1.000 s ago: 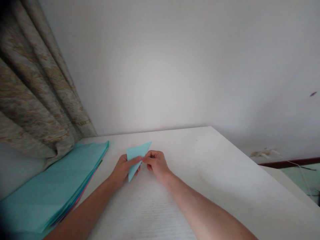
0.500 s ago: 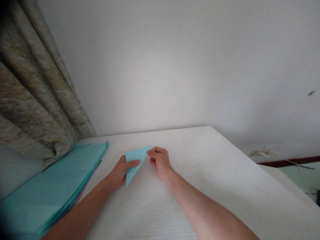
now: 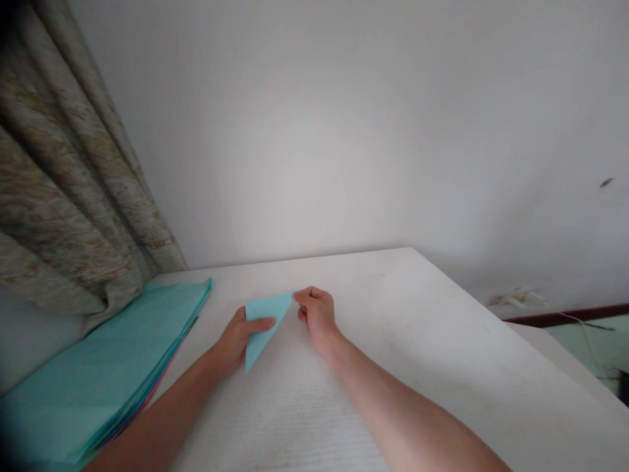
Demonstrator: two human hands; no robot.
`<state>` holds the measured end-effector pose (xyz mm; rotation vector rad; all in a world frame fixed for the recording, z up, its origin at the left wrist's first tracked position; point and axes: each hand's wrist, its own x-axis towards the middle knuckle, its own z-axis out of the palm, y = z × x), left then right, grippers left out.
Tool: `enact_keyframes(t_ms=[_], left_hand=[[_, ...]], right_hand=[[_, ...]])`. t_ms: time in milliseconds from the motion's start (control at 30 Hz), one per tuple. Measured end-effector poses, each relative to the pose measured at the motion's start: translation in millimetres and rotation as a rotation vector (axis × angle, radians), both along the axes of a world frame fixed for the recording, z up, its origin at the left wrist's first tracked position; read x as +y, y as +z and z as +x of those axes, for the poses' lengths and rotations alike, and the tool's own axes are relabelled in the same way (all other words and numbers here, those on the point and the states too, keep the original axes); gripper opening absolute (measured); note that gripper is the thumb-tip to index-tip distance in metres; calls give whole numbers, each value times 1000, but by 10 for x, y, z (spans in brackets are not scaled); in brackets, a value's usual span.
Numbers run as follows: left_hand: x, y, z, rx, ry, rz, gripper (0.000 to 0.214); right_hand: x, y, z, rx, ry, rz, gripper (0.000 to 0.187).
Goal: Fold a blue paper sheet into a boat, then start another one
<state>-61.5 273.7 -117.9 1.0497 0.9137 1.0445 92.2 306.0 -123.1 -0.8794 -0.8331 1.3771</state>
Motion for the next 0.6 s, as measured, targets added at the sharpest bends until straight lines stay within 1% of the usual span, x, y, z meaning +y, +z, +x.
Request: enact_keyframes(t_ms=[233,433,600], left_hand=[[5,-27,3,2,-12,5,33],[6,-31,0,41,41,29,35],[16,-30,-5,35,32,26,37]], right_hand=[[4,-3,3,53,-10,-12,24],[-1,-5,-4,50,13,-8,23],[-8,2,-16,64,27,1,25]])
